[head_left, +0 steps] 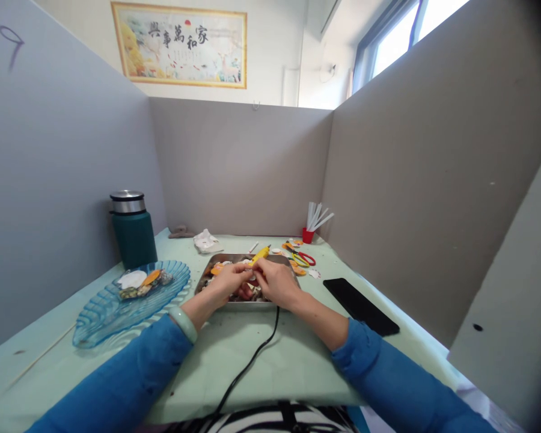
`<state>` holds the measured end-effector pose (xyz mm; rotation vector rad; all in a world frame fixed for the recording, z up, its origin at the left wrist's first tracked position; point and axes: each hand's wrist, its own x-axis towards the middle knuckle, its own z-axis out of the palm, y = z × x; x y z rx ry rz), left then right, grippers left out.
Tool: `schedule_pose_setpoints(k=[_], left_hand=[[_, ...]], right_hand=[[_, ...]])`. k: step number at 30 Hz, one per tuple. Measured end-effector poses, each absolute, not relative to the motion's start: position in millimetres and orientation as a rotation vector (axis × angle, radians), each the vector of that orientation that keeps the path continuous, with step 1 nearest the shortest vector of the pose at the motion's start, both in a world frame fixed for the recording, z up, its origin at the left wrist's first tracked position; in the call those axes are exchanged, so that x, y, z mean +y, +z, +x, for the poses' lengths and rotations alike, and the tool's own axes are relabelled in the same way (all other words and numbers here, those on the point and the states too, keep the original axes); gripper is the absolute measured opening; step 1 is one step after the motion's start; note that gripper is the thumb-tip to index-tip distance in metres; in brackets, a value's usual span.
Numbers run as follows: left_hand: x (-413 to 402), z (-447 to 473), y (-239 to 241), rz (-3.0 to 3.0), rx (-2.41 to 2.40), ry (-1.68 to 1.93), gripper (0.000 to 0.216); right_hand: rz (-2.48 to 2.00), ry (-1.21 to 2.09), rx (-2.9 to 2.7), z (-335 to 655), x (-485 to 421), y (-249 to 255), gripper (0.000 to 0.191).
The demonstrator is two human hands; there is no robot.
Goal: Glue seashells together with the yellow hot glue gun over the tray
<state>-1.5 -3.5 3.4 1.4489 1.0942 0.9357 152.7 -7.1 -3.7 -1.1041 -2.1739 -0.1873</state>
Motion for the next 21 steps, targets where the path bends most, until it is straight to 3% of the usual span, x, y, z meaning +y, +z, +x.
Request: schedule_pose_setpoints(k=[21], left_hand=[[-3.7, -0.4, 3.4, 1.426, 1.112, 0.939, 0.029]], right_hand=[[-1.097, -0.177, -2.180, 152.6, -5.1, -4.2, 0.015]])
